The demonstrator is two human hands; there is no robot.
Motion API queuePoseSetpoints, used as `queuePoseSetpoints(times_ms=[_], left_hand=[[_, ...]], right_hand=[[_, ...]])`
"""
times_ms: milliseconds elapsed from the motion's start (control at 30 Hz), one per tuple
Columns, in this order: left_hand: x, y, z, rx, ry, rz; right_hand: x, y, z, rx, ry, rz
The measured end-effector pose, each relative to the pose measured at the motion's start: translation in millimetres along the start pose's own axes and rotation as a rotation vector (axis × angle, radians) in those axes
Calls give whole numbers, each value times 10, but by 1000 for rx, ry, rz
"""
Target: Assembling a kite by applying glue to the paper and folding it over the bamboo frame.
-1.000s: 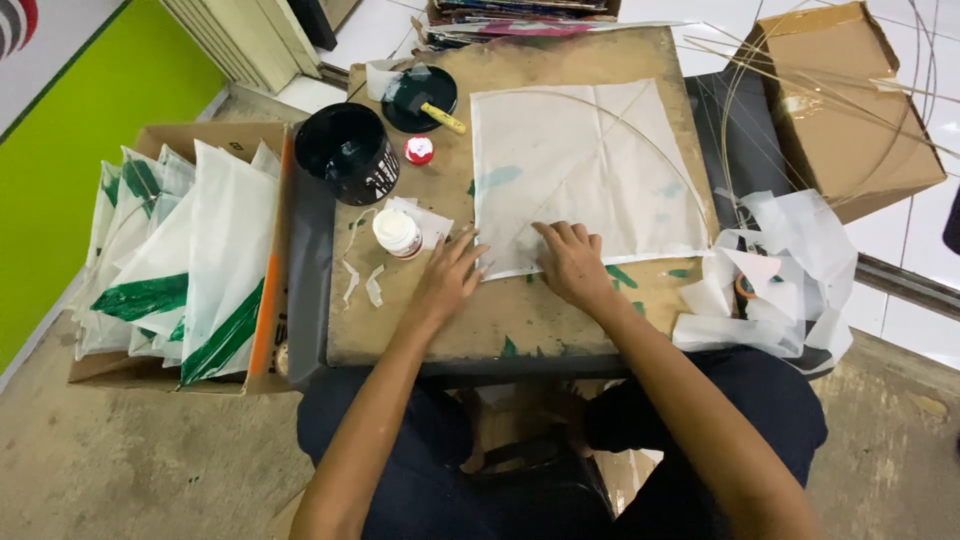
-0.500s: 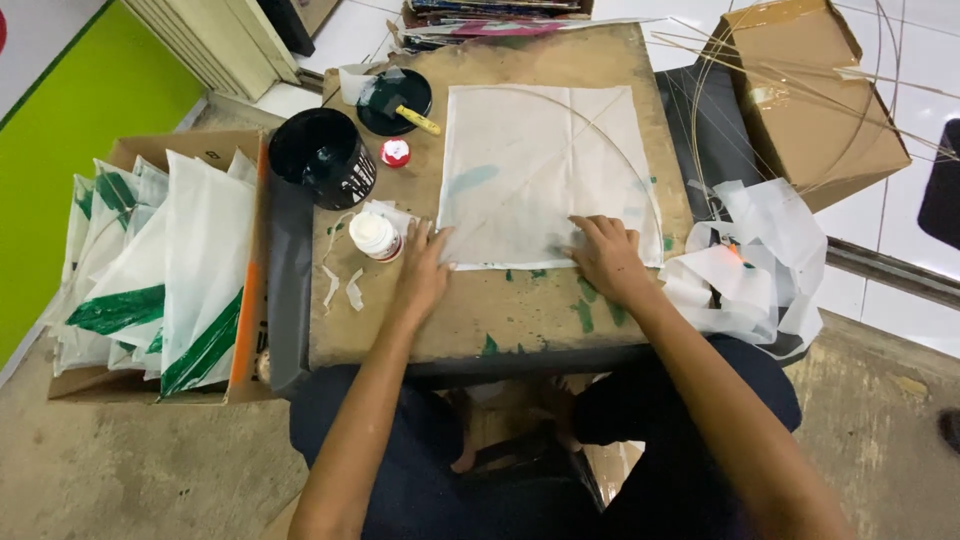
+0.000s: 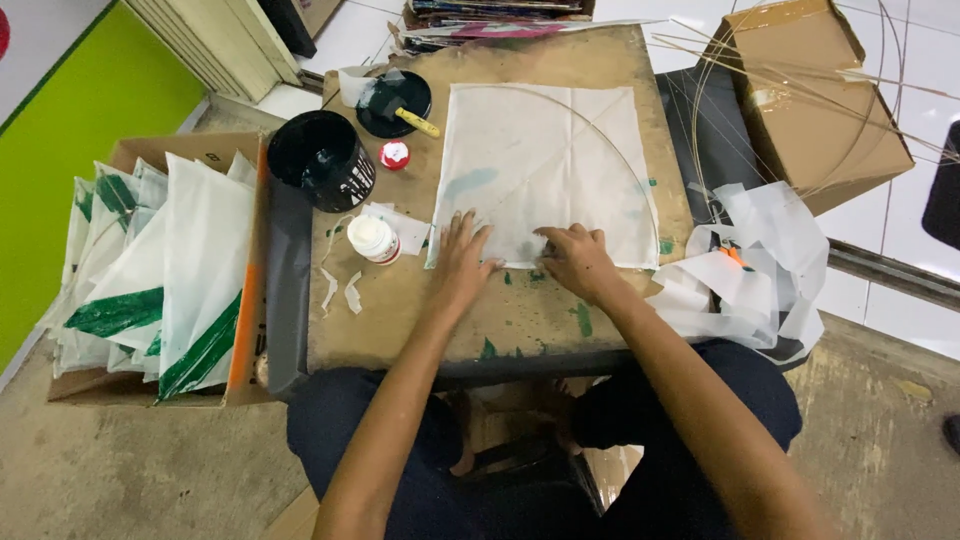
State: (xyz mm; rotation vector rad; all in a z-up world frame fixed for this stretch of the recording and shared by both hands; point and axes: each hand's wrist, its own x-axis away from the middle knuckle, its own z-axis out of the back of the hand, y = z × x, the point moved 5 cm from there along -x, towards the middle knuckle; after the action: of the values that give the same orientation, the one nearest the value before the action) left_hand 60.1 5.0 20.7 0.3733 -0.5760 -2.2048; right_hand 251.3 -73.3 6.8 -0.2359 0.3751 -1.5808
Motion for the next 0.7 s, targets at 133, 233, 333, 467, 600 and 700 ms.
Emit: queuePoseSetpoints(times_ms=[133,233,333,467,600,700], left_hand=[[42,-78,26,-14,-19,41],[126,-41,123,-17,-7,57],[141,-35,163,35,-5,87],[151,36,243,46,24,102],[146,197,274,26,5,160],[125,277,245,-20,-43,169]], right_hand=[[-9,22,-88,17,-25,-7],[-14,39,-120,35,-17,-13],[-21,80,-99,43,-1,-31],[10,36,58,56,108,-72],[81,-53,114,192,200,-25],[111,-111,136,211,178,-33]])
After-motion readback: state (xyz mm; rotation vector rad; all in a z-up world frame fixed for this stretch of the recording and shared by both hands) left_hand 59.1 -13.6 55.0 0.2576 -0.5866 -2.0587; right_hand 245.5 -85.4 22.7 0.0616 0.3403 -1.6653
